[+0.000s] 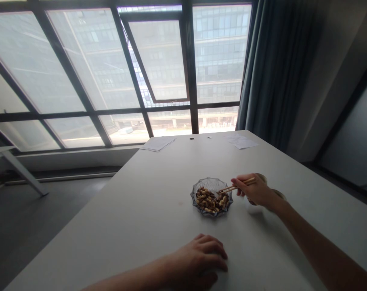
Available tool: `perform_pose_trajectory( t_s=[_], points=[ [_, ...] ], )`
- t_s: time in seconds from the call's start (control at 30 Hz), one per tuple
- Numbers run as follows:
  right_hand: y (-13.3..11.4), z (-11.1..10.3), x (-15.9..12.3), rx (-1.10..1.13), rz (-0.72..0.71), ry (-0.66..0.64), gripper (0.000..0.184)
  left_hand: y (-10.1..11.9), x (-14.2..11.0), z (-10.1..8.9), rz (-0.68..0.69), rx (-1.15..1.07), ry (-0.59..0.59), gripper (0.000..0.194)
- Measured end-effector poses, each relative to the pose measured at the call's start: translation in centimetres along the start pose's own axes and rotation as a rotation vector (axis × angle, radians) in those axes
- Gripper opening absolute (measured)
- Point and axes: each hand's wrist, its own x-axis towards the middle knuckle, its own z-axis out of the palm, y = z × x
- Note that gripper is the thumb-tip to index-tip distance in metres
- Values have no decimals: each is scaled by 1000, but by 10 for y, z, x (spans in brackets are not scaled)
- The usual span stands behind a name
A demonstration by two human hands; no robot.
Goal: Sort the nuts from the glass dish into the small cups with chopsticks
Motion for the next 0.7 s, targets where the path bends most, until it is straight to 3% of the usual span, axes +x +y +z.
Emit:
perform_pose_trajectory(
  t_s=[0.7],
  points=[
    [-15,-6,-5,-4,-71,-80,48,-1,0,1,13,-26,8,33]
  ],
)
